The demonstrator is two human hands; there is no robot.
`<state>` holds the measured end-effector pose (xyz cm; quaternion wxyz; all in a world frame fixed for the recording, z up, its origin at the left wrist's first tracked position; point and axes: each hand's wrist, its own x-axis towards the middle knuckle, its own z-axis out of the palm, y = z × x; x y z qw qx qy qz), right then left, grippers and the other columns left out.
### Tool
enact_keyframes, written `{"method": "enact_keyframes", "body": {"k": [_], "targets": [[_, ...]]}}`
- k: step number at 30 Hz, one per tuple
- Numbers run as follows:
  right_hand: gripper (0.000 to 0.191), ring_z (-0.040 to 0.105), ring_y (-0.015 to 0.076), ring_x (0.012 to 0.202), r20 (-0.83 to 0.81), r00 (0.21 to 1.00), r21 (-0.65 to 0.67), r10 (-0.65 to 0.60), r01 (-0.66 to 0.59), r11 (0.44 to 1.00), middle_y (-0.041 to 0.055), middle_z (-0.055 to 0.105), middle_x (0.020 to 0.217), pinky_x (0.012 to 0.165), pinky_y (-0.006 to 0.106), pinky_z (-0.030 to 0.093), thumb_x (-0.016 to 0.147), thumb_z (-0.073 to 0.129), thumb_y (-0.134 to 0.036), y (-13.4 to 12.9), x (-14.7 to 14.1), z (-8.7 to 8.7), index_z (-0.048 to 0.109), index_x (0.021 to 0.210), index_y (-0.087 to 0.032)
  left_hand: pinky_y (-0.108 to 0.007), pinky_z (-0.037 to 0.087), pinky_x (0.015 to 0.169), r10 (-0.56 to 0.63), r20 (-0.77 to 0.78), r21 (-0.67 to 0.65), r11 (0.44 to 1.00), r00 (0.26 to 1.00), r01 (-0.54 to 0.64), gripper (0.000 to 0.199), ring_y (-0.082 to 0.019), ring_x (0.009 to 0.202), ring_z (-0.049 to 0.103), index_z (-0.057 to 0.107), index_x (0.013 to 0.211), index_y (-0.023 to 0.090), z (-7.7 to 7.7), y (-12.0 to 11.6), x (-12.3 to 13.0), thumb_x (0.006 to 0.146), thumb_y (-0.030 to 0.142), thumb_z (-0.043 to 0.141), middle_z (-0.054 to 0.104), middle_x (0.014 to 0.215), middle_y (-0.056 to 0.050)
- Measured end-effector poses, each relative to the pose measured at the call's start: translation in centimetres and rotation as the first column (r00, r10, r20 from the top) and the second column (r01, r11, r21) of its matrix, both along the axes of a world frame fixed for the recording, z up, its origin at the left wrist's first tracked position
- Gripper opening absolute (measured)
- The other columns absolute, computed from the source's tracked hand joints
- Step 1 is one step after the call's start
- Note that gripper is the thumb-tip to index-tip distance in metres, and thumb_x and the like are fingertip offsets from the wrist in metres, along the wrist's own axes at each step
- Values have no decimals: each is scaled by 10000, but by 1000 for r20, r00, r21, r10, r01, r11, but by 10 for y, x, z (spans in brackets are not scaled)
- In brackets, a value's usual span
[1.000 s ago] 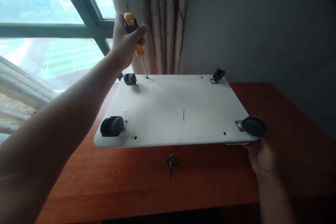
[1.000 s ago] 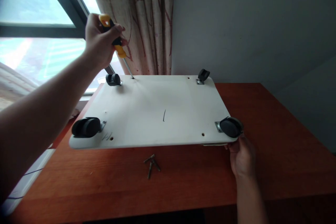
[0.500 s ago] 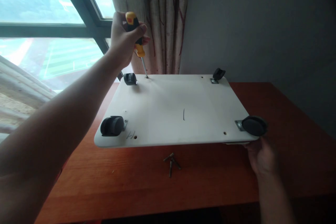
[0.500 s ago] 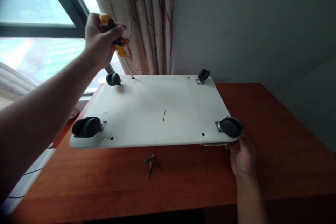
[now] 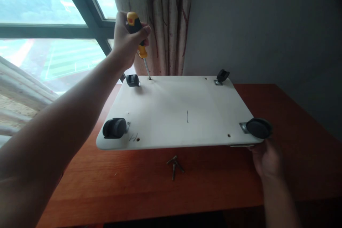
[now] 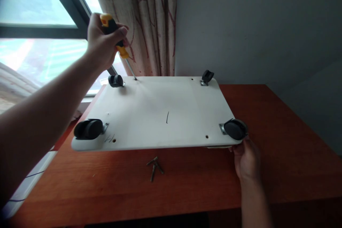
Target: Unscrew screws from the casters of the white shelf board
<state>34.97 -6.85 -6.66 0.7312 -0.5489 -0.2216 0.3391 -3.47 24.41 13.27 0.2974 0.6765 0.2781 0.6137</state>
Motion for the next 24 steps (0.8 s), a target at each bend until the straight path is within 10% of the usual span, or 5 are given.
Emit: {"method": "enact_keyframes", "body": {"k": [8,16,24], "targets": [[360,479,101,482,2,1000,2,17,-17,1000,-31,544,556,417,226,398,731,756,-501,0,2,-1,602,646,-187,-536,509,781,-85,6,-55,995,996,86,179,-329,1014,629,634,869,399,1,-1,-2,763,521,710,687,1017,1],[361,499,103,489,-14,1000,-3,-18,18,1000,-33,564,568,403,220,405,692,785,-496,1,4,-4,609,657,-183,-375,511,558,-83,90,49,996,993,78,303,-191,643,602,593,878,386,-1,10,4,692,448,825,677,799,52],[368,501,107,477,-8,1000,6,2,-2,1000,-27,569,553,411,231,405,714,769,-512,0,4,-4,617,651,-183,-457,557,678,-112,62,28,993,992,111,159,-258,855,646,651,814,395,-2,14,-2,718,420,776,693,911,20]]}}
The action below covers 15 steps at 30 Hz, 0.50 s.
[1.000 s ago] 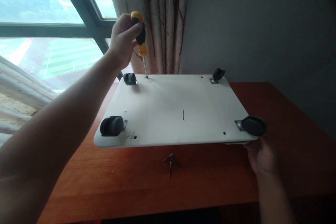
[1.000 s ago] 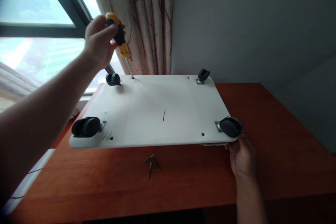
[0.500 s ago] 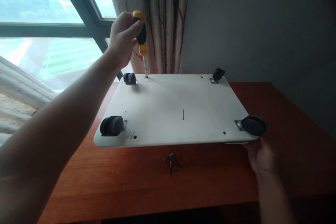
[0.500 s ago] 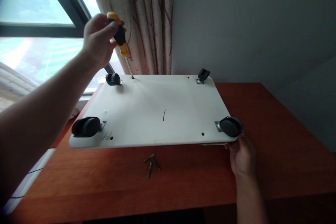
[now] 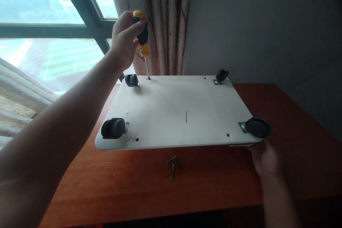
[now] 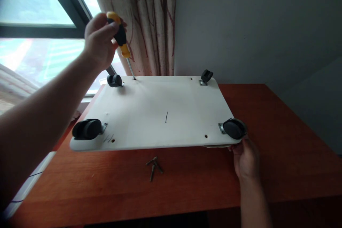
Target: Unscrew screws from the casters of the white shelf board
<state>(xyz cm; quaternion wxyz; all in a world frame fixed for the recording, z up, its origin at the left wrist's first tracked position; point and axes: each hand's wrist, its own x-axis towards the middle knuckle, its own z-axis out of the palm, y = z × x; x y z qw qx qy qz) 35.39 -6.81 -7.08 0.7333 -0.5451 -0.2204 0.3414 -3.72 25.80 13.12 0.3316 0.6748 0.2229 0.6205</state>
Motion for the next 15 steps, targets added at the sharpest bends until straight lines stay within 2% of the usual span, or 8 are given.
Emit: {"method": "enact_keyframes", "body": {"k": [2,4,7,10,12,15], "targets": [[363,503,110,478,-5,1000,-6,-9,9,1000,-25,570,549,414,234,407,711,771,-508,0,0,-1,620,652,-183,-463,559,684,17,18,10,1000,1000,-18,286,-247,858,660,587,782,387,1,-1,1,670,347,848,700,945,61],[362,503,110,480,-5,1000,-10,-12,12,1000,-24,570,550,422,235,405,714,768,-506,0,0,-1,617,651,-183,-454,552,645,17,28,16,1000,999,-18,367,-218,747,655,538,795,381,0,1,3,658,334,875,697,932,86],[367,502,109,484,2,1000,-7,-11,11,1000,-24,562,544,432,234,399,714,769,-504,-1,-1,-1,606,641,-183,-399,511,556,51,54,60,997,997,-54,364,-181,590,571,536,790,379,-2,6,4,662,383,876,648,794,76],[369,497,109,483,6,1000,-4,-20,20,1000,-26,556,545,429,235,392,705,774,-505,-1,-1,0,601,645,-184,-412,521,603,13,39,61,998,999,-15,226,-211,674,596,626,905,415,-4,11,0,769,549,746,640,790,18],[360,496,105,491,2,1000,-2,-13,13,1000,-28,564,567,427,230,385,710,773,-499,0,-2,1,605,665,-183,-451,539,677,-37,5,33,999,999,37,283,-248,779,636,662,1014,414,-5,12,-4,828,623,625,671,878,-20],[361,493,101,499,-4,1000,-1,12,-12,1000,-29,559,575,430,226,377,732,762,-497,0,-2,1,600,664,-182,-454,547,683,-2,-5,11,1000,1000,2,227,-274,883,656,676,922,386,-3,7,-5,788,569,688,688,946,-24]]}}
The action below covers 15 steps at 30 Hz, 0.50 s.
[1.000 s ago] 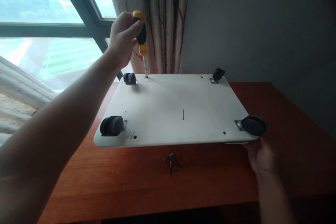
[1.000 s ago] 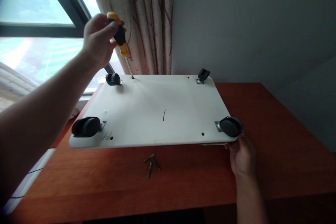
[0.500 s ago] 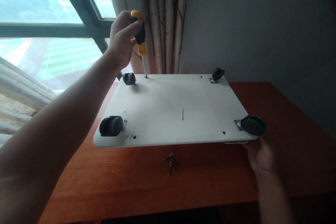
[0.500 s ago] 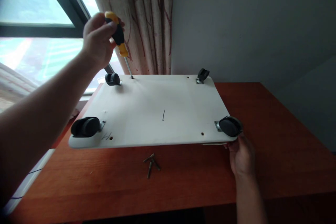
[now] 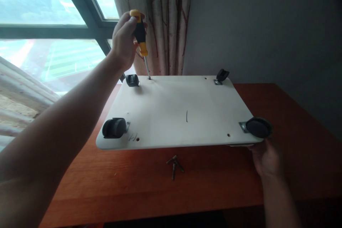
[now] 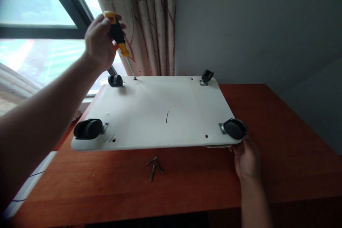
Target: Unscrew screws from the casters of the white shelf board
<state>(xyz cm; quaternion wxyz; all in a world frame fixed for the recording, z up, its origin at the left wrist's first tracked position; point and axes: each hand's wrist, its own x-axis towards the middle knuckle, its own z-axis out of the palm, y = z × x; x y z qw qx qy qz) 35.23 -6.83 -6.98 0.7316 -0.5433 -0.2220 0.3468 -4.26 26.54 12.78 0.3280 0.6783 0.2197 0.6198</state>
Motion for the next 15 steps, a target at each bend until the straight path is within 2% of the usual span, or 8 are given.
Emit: {"method": "enact_keyframes", "body": {"k": [2,4,6,8,12,15], "targets": [[373,491,102,498,5,1000,-4,10,-10,1000,-30,550,565,435,230,380,748,748,-504,0,1,-1,589,648,-182,-425,551,644,41,34,-35,999,999,-40,216,-244,829,668,623,837,369,2,-6,2,731,465,785,696,947,16],[371,491,103,496,8,1000,-10,1,-1,1000,-29,552,566,437,233,385,744,749,-505,0,2,-3,592,650,-182,-402,551,602,61,67,-76,995,996,-56,318,-198,695,656,558,808,362,5,-12,7,678,392,846,701,921,70],[353,496,105,497,8,1000,-11,-15,15,1000,-27,565,579,437,234,388,729,758,-497,-1,3,-4,610,673,-182,-372,525,538,88,79,-72,994,993,-82,372,-165,564,597,521,781,363,6,-16,10,652,397,868,687,825,100],[350,500,107,497,12,1000,-10,-19,19,1000,-24,568,576,437,234,388,731,755,-498,-1,2,-4,617,676,-181,-346,487,500,109,73,-21,994,991,-108,351,-154,519,542,540,771,377,5,-14,11,651,429,866,646,723,93],[358,505,110,493,24,1000,-8,-6,7,1000,-21,561,561,440,237,397,758,739,-504,-1,-1,0,611,666,-182,-386,510,566,11,63,-9,1000,998,-11,228,-190,611,574,646,905,424,1,-1,5,749,573,721,642,765,29],[360,499,106,487,23,1000,-3,-4,5,1000,-26,554,557,435,232,399,765,738,-503,-1,-2,3,605,665,-184,-437,544,673,-18,23,-6,1000,1000,19,189,-226,736,626,646,912,408,-1,3,0,788,547,679,663,856,8]]}}
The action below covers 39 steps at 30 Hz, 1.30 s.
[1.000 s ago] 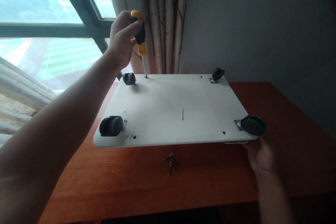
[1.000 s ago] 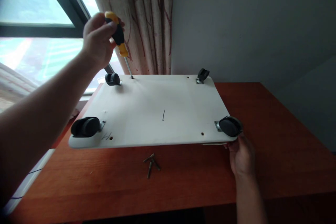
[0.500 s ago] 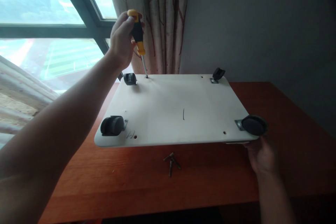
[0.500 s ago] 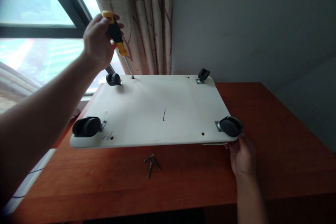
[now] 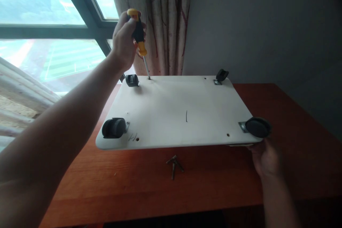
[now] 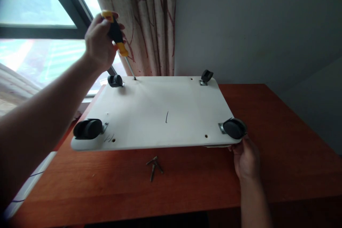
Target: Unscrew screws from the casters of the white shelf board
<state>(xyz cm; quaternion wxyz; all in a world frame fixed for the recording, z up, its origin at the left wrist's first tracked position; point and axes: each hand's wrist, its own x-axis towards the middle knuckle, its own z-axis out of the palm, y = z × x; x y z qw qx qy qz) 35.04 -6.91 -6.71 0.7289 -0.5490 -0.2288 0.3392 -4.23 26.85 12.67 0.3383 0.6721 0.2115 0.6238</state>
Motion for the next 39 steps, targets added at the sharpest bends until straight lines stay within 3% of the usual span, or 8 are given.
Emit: {"method": "enact_keyframes", "body": {"k": [5,9,13,18,24,29,34,39], "targets": [[349,490,99,484,-15,1000,4,-6,6,1000,-30,563,569,418,223,394,733,762,-492,0,2,-3,613,668,-183,-416,547,661,79,-34,65,995,996,-76,286,-207,793,637,514,879,388,-1,-8,1,778,365,780,676,981,90],[356,500,105,486,-4,1000,4,-12,12,1000,-28,568,568,420,228,400,728,765,-500,-1,3,-4,614,668,-183,-395,480,591,104,-13,142,985,995,-101,224,-191,642,559,535,952,454,-2,-6,0,833,432,722,642,880,83],[360,508,110,489,-11,1000,0,0,0,1000,-23,582,575,426,237,410,739,756,-509,-1,3,-3,618,670,-183,-470,480,688,36,1,40,999,999,-36,213,-251,778,606,650,1030,450,-2,-1,-5,875,574,575,662,937,3],[356,507,111,492,-14,1000,-9,-12,12,1000,-22,575,566,430,237,409,736,756,-502,0,2,-3,614,662,-184,-479,520,724,68,6,18,998,998,-68,134,-249,881,643,635,853,448,3,-7,-3,772,495,730,688,995,85],[375,486,98,494,-13,1000,-7,-12,12,1000,-33,546,565,450,232,414,730,763,-506,0,2,-3,591,655,-182,-377,467,572,100,28,74,992,995,-102,230,-147,573,546,570,837,407,4,-11,3,777,445,789,658,823,93],[388,496,110,494,-9,1000,-5,-21,21,1000,-27,543,565,436,236,390,739,760,-521,-1,2,-3,588,659,-183,-455,494,659,-18,20,10,1000,1000,18,203,-215,689,573,660,958,407,2,-3,1,844,568,613,669,906,-2],[371,485,107,506,-8,1000,1,14,-14,1000,-27,536,570,452,237,380,770,735,-508,-1,3,-4,593,657,-185,-512,518,739,82,3,39,996,997,-82,163,-252,816,628,599,817,435,4,-6,3,753,466,746,673,914,55],[354,483,109,509,-14,1000,4,8,-8,1000,-28,545,575,469,247,394,767,736,-501,-1,3,-6,605,668,-187,-437,488,624,103,17,97,990,995,-104,235,-175,620,565,557,872,433,2,-4,2,781,474,770,649,889,80]]}}
